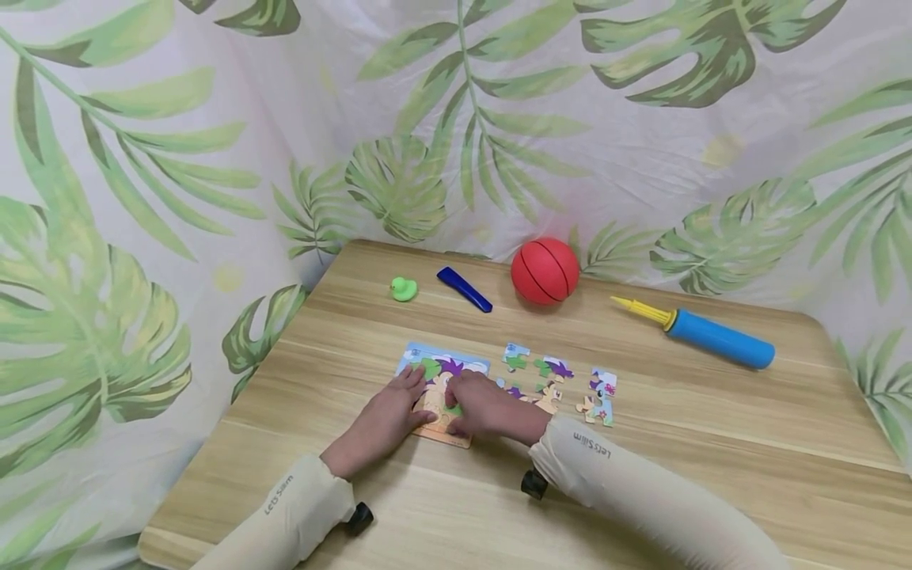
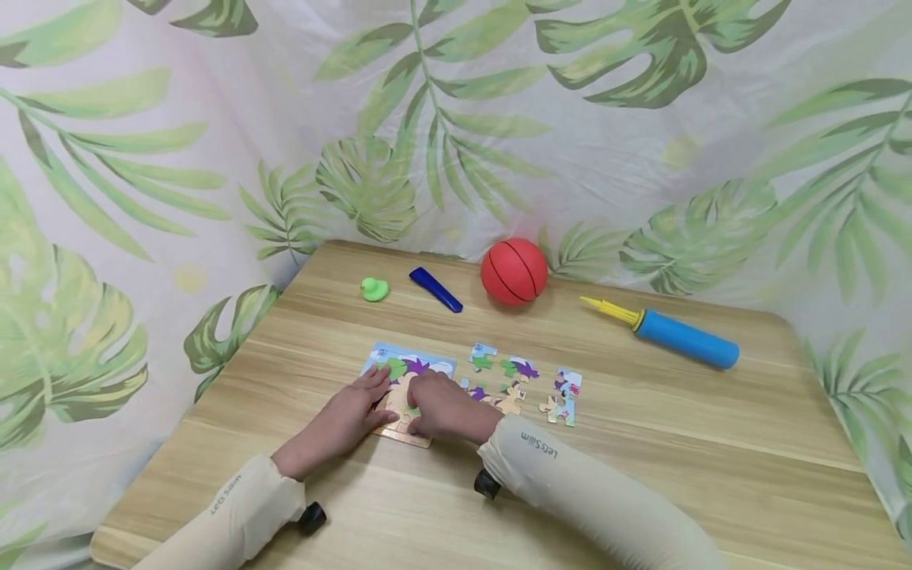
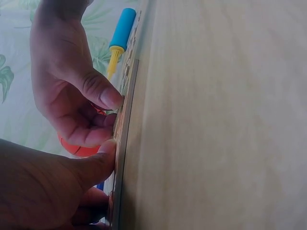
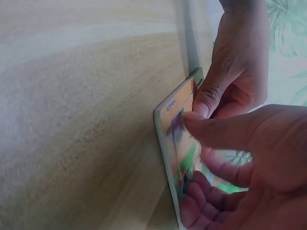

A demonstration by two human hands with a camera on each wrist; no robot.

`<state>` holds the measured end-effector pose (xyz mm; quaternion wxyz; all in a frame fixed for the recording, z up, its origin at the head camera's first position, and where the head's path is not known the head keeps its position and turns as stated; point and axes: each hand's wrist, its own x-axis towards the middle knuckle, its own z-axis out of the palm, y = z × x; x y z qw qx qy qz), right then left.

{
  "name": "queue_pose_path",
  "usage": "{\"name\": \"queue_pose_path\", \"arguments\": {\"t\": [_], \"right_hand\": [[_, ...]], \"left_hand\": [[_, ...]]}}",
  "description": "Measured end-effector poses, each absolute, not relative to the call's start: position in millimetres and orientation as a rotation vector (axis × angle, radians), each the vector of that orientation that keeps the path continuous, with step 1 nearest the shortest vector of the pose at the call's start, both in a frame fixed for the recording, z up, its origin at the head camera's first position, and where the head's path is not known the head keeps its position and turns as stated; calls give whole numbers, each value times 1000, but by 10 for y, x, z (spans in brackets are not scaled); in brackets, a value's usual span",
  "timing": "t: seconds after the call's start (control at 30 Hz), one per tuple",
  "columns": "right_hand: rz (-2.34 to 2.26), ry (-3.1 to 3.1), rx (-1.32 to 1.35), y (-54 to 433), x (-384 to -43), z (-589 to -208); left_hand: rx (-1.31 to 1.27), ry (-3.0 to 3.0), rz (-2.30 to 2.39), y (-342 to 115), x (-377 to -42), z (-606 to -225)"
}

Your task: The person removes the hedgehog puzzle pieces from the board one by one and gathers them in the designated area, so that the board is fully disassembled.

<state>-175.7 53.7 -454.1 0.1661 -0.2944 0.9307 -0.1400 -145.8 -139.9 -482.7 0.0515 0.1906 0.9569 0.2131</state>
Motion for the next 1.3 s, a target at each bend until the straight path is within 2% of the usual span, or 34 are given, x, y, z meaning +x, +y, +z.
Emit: {"name": "queue_pose_path", "arguments": {"t": [0.33,0.57,0.8,1.03,1.3], "right_hand": [[-684,2568,-718,582,-1801,-4572],[-899,2468,-674,761,-1842,-4426],[-877,2492,-723,1463,-1893,-4159],[-773,2509,-606,2245,-1764,-4114],[-701,2433,-609,2572,-1572,-4187]], "left_hand": [[592,2901,650,-1370,-1453,-4855],[590,2895,653,-1363,-1461,-4860],[581,2895,624,-1382,-1460,-4823],[587,2905,610,-1379,-1461,-4785],[603,2891,597,-1378,-1456,-4782]]}}
